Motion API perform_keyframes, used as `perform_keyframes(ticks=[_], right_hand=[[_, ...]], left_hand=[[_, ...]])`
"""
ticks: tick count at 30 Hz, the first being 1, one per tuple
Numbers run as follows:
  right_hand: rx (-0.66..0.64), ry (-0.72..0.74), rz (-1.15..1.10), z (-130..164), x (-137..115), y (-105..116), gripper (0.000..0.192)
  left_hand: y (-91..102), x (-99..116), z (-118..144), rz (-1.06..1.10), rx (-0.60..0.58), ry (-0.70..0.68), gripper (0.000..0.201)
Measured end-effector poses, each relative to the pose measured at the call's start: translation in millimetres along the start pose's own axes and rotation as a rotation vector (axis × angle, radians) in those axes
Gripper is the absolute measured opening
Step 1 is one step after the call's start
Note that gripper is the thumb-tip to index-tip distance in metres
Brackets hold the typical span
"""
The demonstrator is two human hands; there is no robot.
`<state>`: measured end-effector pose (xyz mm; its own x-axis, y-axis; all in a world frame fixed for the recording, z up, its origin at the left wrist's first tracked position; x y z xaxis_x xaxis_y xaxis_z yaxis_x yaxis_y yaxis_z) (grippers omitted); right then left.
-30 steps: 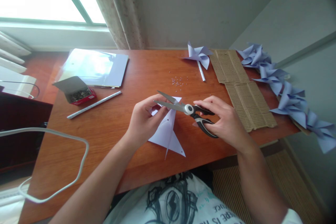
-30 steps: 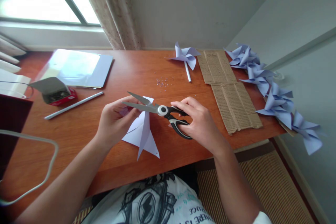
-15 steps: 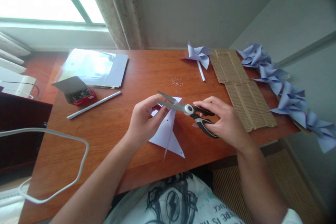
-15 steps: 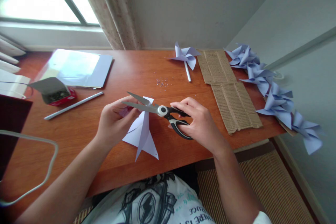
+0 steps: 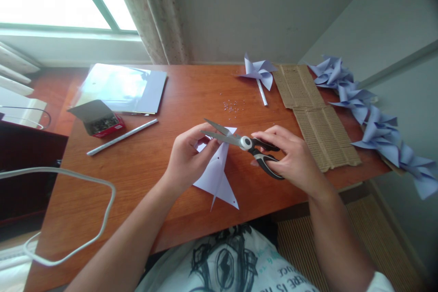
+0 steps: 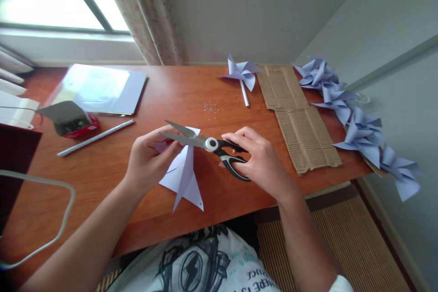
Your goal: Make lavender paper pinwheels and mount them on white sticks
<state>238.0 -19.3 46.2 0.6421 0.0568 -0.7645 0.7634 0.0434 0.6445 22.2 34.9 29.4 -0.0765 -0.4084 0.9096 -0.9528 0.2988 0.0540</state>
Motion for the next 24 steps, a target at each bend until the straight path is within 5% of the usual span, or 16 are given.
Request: perform_keyframes(ticks=[14, 24], right_hand=[[0.044, -0.085, -0.038, -1.8, 2.2, -1.9, 0.042], [0.184, -0.419, -0.472, -0.1, 56.1, -1.5, 0.047]], left_hand=[[1.0, -4.8, 1.2, -0.034, 0.017, 0.052, 0.010], [3.1, -5.4, 0.2, -0.099, 0.047, 0.059, 0.011]])
Point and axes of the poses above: each hand's wrist, its own z-axis away from the middle knuckle, its own y-axis out of the back of the hand, x = y × z, the point moved 5 cm from there along -z, towards the middle knuckle, and after that the axes turned 10 degrees about -y, right-handed, at the moved point
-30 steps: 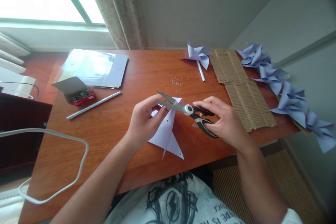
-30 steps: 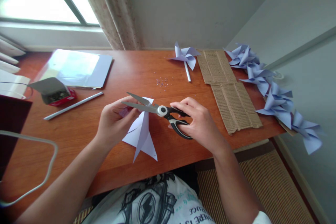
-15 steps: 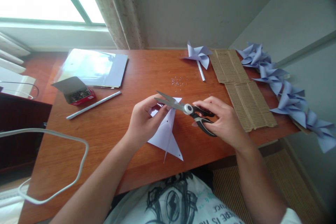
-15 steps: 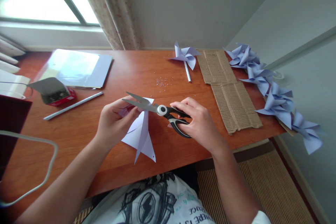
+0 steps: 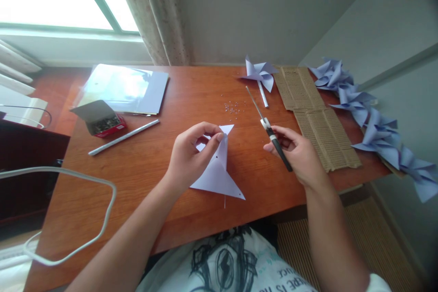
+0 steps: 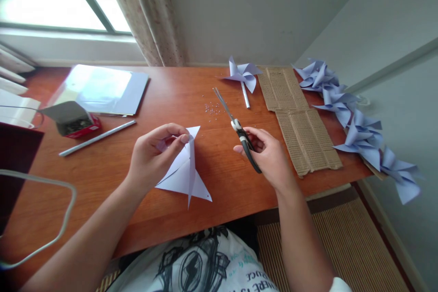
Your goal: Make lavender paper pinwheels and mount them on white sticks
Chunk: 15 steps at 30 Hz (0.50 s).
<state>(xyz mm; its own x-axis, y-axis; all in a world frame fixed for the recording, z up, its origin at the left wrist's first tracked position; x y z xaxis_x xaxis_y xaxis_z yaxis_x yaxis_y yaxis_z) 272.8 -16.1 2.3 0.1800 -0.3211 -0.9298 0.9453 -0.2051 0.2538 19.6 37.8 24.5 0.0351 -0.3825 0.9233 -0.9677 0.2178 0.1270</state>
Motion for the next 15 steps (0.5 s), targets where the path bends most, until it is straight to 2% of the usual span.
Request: perform_keyframes(ticks=[3, 6, 8, 11, 15], right_hand=[[0.020, -0.071, -0.008, 0.2, 14.5, 14.6, 0.050], [0.038, -0.068, 0.080, 3.0, 27.2, 31.9, 0.053], [0.096, -0.014, 0.212, 5.3, 32.3, 44.0, 0.050], [0.253, 0.112, 0.536, 9.6, 31.1, 55.9, 0.042], [0.377, 0.252, 0.833, 13.7, 22.9, 53.0, 0.031]], left_hand=[[0.8, -1.0, -0.2, -0.024, 0.003, 0.000, 0.011], [1.4, -1.2, -0.3, -0.050, 0.006, -0.006, 0.010], [1.5, -1.1, -0.4, -0.060, 0.007, -0.011, 0.011], [0.9, -1.3, -0.3, -0.077, 0.006, -0.022, 0.011], [0.1, -2.7, -0.1, -0.113, 0.003, -0.048, 0.012]])
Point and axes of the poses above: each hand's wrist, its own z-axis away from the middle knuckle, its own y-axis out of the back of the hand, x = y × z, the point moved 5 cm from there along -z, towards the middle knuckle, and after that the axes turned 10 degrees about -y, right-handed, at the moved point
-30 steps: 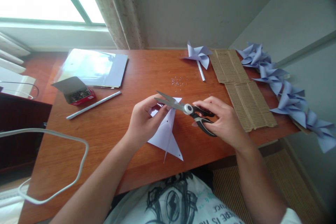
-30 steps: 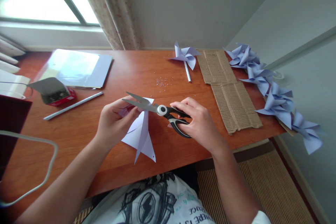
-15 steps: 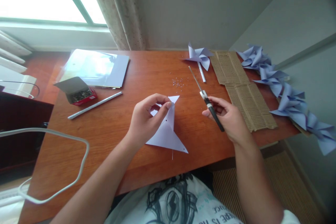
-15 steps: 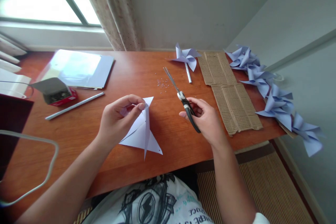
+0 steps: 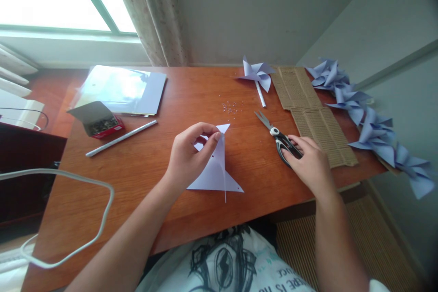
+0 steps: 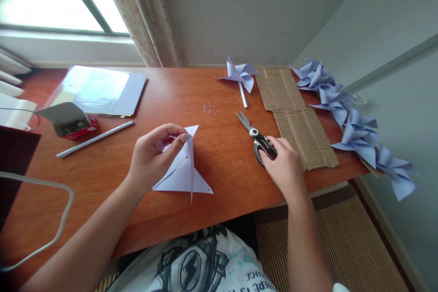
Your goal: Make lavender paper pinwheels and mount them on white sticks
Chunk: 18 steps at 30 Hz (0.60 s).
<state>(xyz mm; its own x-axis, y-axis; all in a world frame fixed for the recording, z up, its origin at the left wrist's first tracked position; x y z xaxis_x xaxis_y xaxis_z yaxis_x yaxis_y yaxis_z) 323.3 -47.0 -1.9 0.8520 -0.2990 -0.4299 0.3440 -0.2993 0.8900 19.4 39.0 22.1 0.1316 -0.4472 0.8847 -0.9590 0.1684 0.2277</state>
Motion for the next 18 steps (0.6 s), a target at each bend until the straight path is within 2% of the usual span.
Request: perform_keyframes(ticks=[3, 7, 11, 14, 16, 18], right_hand=[[0.027, 0.053, 0.062, 0.4, -6.2, -1.6, 0.027], [-0.024, 0.052, 0.106, 1.2, -5.5, -3.7, 0.027], [-0.029, 0.041, 0.130, 4.9, -9.7, 6.4, 0.030], [0.050, 0.056, 0.016, 9.8, -33.4, 19.5, 0.027], [0.015, 0.114, -0.141, 13.8, -61.9, 20.4, 0.021], [-0.082, 0.175, -0.286, 16.7, -94.5, 13.2, 0.018]], left_hand=[[-0.2, -0.6, 0.0, -0.016, 0.000, -0.008, 0.012], [0.0, 0.0, -0.4, -0.022, 0.004, -0.005, 0.012], [-0.1, 1.6, -0.8, -0.038, 0.009, -0.018, 0.011], [-0.3, 2.2, -0.6, -0.067, 0.017, -0.032, 0.010], [-0.6, 2.0, -0.1, -0.104, 0.012, -0.038, 0.010], [-0.8, 1.6, 0.5, -0.142, 0.005, -0.046, 0.010]])
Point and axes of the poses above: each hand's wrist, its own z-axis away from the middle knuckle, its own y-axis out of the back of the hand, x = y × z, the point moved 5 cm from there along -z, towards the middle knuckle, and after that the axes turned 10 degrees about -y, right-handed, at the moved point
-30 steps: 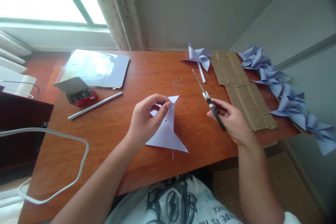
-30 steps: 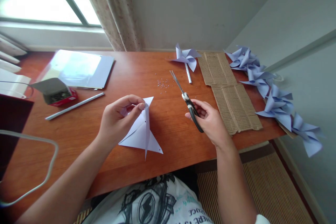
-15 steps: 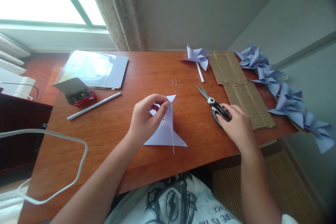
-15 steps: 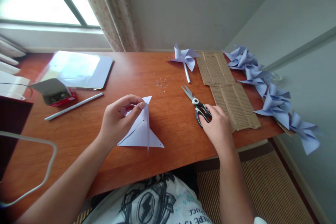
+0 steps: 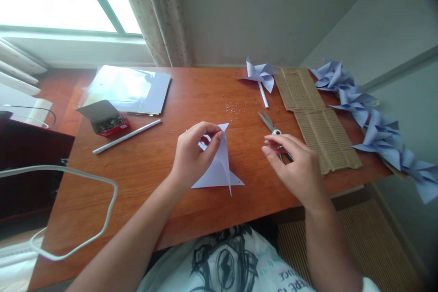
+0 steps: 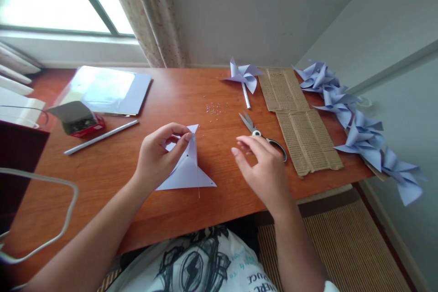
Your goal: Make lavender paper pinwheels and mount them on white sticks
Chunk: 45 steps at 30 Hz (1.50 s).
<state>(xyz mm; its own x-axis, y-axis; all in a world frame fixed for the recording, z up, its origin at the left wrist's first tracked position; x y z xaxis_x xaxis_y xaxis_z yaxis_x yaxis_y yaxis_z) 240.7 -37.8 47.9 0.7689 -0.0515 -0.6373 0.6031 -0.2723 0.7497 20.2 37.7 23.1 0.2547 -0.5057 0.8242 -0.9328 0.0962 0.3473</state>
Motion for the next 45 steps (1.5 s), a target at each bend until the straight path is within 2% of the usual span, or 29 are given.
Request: perform_keyframes(ticks=[3, 5, 10, 13, 18, 22, 28, 34, 41, 45], right_hand=[[-0.163, 0.065, -0.152, -8.9, -34.4, -31.9, 0.018], [-0.217, 0.078, -0.206, -16.1, -46.0, -50.6, 0.020], [-0.180, 0.030, -0.327, -29.2, -46.7, -74.4, 0.010], [-0.150, -0.035, -0.401, -31.3, -38.6, -79.2, 0.012], [-0.230, -0.146, -0.529, -30.6, -24.5, -89.3, 0.014], [-0.272, -0.158, -0.561, -29.7, -20.7, -92.1, 0.015], [-0.300, -0.163, -0.565, -29.0, -19.9, -92.4, 0.017], [-0.321, -0.157, -0.601, -27.2, -19.3, -94.5, 0.015], [-0.328, -0.134, -0.596, -27.1, -22.7, -91.3, 0.011], [-0.332, -0.103, -0.573, -26.4, -23.4, -90.1, 0.010]], left_hand=[[0.5, -0.7, 0.6, -0.045, -0.001, -0.019, 0.009], [1.6, -1.0, 0.5, -0.087, 0.011, -0.038, 0.008], [4.4, -2.1, -0.2, -0.172, 0.037, -0.062, 0.007], [2.8, -4.1, 0.3, -0.150, 0.012, -0.046, 0.004], [-0.9, -9.6, 2.4, -0.067, -0.013, -0.006, 0.007], [-2.4, -12.6, 2.9, -0.022, -0.014, 0.026, 0.011], [-3.2, -10.1, 2.7, 0.004, -0.035, 0.004, 0.011], [-2.6, -9.4, 2.3, 0.037, -0.052, 0.019, 0.004], [-3.2, -12.5, 0.1, 0.197, -0.037, 0.214, 0.012], [-4.5, -13.3, -0.2, 0.287, -0.068, 0.291, 0.019]])
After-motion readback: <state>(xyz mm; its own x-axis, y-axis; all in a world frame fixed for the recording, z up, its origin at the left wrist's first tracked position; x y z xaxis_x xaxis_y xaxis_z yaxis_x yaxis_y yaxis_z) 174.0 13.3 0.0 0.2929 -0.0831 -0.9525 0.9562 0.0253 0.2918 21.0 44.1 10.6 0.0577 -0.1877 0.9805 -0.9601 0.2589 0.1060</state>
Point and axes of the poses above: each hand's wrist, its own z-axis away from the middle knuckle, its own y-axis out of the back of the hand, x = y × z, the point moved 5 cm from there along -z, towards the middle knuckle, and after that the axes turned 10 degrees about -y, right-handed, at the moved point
